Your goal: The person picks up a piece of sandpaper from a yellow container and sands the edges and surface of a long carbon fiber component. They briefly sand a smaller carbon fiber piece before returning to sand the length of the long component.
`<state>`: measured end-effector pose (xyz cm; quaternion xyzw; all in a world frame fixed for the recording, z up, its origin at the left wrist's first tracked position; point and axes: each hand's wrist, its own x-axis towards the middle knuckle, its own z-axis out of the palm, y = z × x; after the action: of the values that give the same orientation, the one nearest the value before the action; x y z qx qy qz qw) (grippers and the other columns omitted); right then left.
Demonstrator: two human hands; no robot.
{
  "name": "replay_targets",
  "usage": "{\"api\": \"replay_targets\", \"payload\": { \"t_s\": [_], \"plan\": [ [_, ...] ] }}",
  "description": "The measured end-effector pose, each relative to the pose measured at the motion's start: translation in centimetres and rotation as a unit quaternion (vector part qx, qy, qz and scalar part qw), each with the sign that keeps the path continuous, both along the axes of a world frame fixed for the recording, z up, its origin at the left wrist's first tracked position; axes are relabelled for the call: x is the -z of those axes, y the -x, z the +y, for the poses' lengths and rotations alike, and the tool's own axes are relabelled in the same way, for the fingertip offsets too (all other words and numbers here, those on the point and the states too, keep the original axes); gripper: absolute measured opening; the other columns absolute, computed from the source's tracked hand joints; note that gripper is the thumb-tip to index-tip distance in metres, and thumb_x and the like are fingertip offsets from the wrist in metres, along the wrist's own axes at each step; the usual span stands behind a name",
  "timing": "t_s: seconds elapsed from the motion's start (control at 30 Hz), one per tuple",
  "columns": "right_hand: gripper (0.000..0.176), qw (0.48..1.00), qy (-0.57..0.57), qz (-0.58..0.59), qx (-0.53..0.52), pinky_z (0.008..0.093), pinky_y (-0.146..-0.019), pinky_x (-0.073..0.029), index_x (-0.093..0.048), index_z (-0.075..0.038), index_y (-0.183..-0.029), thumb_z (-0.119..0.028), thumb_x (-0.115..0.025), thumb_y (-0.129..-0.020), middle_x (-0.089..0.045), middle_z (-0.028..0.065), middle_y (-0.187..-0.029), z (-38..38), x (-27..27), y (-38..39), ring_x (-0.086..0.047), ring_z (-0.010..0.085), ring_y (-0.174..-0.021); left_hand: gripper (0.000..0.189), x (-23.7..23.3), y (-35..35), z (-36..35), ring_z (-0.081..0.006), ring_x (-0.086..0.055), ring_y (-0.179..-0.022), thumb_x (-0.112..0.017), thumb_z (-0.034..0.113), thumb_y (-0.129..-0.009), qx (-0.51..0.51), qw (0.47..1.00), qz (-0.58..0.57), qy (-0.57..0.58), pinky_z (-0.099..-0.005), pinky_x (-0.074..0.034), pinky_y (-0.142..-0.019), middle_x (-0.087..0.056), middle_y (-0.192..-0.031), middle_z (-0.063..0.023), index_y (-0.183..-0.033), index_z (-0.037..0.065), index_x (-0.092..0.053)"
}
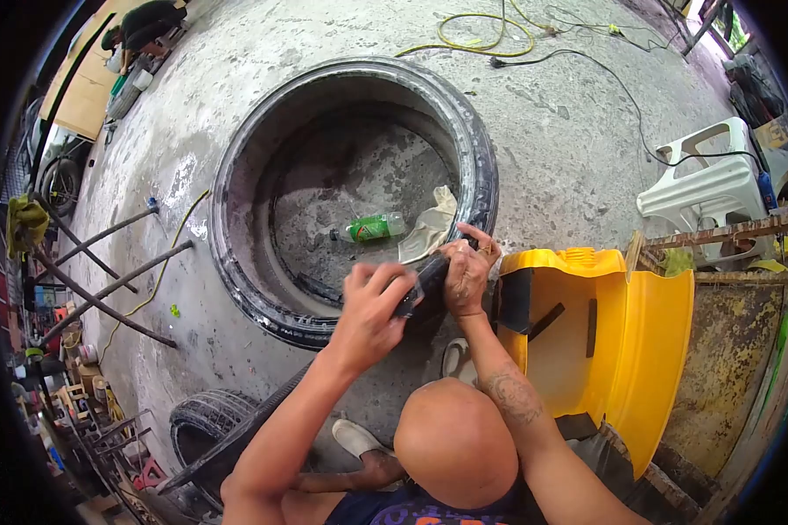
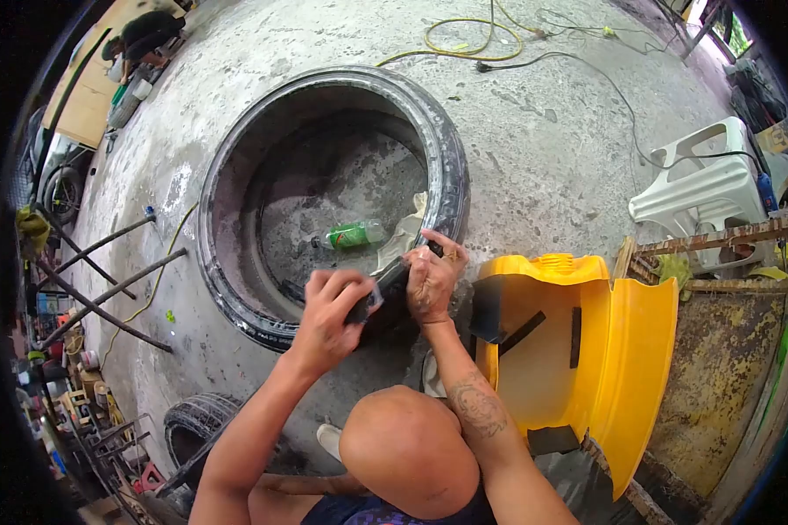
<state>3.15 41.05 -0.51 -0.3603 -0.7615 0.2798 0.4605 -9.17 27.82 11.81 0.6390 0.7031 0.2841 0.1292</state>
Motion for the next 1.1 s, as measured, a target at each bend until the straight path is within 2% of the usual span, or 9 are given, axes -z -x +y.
{"api": "replay_targets", "payload": {
  "t_s": [0.1, 0.2, 0.43, 0.57, 0.63, 0.73, 0.9, 1.0, 1.1],
  "plan": [
    [0.042, 1.0, -0.003, -0.01, -0.003, 0.0415, -0.111, -0.028, -0.071, -0.01, -0.074, -0.021, -0.041, -0.101, -0.073, 0.0027, -0.083, 0.1, 0.2, -0.1, -0.061, 0.0237, -0.121, 0.038, -0.1, -0.4, 0.7, -0.0357, -0.053, -0.105, -0.076, 0.003, -0.077, -0.018, 0.999, 0.018, 0.034, -0.0443, -0.041, -0.095, -0.062, -0.116, -0.0088, -0.113, 0.008, -0.064],
    [0.045, 1.0, 0.003, 0.003, -0.017, 0.041, -0.111, -0.028, -0.071, -0.01, -0.074, -0.022, -0.039, -0.104, -0.073, 0.0023, -0.082, 0.2, -0.3, 0.0, -0.062, 0.0241, -0.12, 0.036, -0.1, -1.2, 5.5, -0.0342, -0.053, -0.102, -0.075, 0.002, -0.076, -0.007, 1.0, 0.011, -0.009, -0.0437, -0.042, -0.094, -0.062, -0.115, -0.008, -0.11, 0.008, -0.065],
    [0.051, 1.0, 0.008, -0.017, -0.001, 0.0423, -0.11, -0.028, -0.071, -0.01, -0.074, -0.027, -0.036, -0.107, -0.074, 0.0032, -0.082, 0.0, -0.1, -0.3, -0.062, 0.0243, -0.12, 0.035, -0.7, -0.8, 1.6, -0.0347, -0.053, -0.101, -0.075, 0.003, -0.078, -0.019, 0.998, 0.056, 0.002, -0.0436, -0.042, -0.094, -0.062, -0.115, -0.0082, -0.111, 0.006, -0.065],
    [0.047, 1.0, 0.0, 0.008, -0.015, 0.0419, -0.11, -0.029, -0.072, -0.011, -0.074, -0.025, -0.039, -0.104, -0.073, 0.0021, -0.081, 0.1, -0.2, -0.1, -0.064, 0.024, -0.118, 0.045, -0.8, -1.8, 5.1, -0.0354, -0.054, -0.102, -0.072, -0.003, -0.069, -0.004, 0.999, 0.044, -0.018, -0.0444, -0.042, -0.094, -0.062, -0.116, -0.0094, -0.113, 0.005, -0.065],
    [0.047, 1.0, 0.001, -0.002, -0.009, 0.0418, -0.11, -0.028, -0.071, -0.011, -0.074, -0.023, -0.038, -0.104, -0.073, 0.001, -0.082, 0.2, -0.1, -0.2, -0.064, 0.024, -0.118, 0.048, -0.4, -1.4, 2.8, -0.0359, -0.053, -0.103, -0.07, -0.005, -0.067, -0.01, 0.999, 0.034, -0.025, -0.045, -0.042, -0.093, -0.061, -0.116, -0.0097, -0.113, 0.005, -0.065],
    [0.046, 1.0, -0.004, 0.002, -0.005, 0.0417, -0.11, -0.028, -0.071, -0.011, -0.073, -0.023, -0.038, -0.104, -0.073, 0.0007, -0.082, 0.5, -0.1, -0.1, -0.064, 0.023, -0.119, 0.046, -0.5, -1.1, 1.0, -0.0366, -0.052, -0.103, -0.069, -0.005, -0.069, -0.02, 0.997, 0.068, -0.002, -0.0446, -0.043, -0.092, -0.061, -0.115, -0.0105, -0.113, 0.006, -0.065],
    [0.044, 0.999, -0.012, 0.017, -0.024, 0.0412, -0.11, -0.027, -0.072, -0.012, -0.072, -0.022, -0.041, -0.102, -0.073, 0.0004, -0.082, 0.3, 0.1, -0.1, -0.063, 0.022, -0.119, 0.034, 0.0, -1.2, 6.1, -0.0364, -0.056, -0.103, -0.074, 0.002, -0.079, -0.03, 0.998, 0.05, -0.021, -0.0451, -0.044, -0.092, -0.061, -0.115, -0.0128, -0.112, 0.004, -0.064],
    [0.045, 1.0, -0.004, 0.02, -0.004, 0.0412, -0.11, -0.028, -0.072, -0.013, -0.071, -0.023, -0.042, -0.103, -0.073, 0.0007, -0.082, 0.4, 0.1, 0.1, -0.063, 0.0223, -0.119, 0.034, 0.3, -0.5, 5.0, -0.0402, -0.058, -0.105, -0.079, 0.01, -0.085, -0.178, 0.976, -0.062, -0.106, -0.0446, -0.048, -0.093, -0.06, -0.113, -0.0189, -0.114, 0.0, -0.064],
    [0.048, 1.0, -0.024, 0.001, -0.001, 0.0416, -0.109, -0.028, -0.072, -0.012, -0.071, -0.024, -0.04, -0.105, -0.073, 0.0016, -0.082, 0.4, 0.7, 0.1, -0.063, 0.0229, -0.118, 0.039, -0.6, -2.3, 1.7, -0.039, -0.058, -0.106, -0.08, 0.01, -0.083, -0.154, 0.987, -0.002, -0.051, -0.0437, -0.048, -0.093, -0.06, -0.113, -0.0189, -0.116, 0.0, -0.063]
  ]
}}
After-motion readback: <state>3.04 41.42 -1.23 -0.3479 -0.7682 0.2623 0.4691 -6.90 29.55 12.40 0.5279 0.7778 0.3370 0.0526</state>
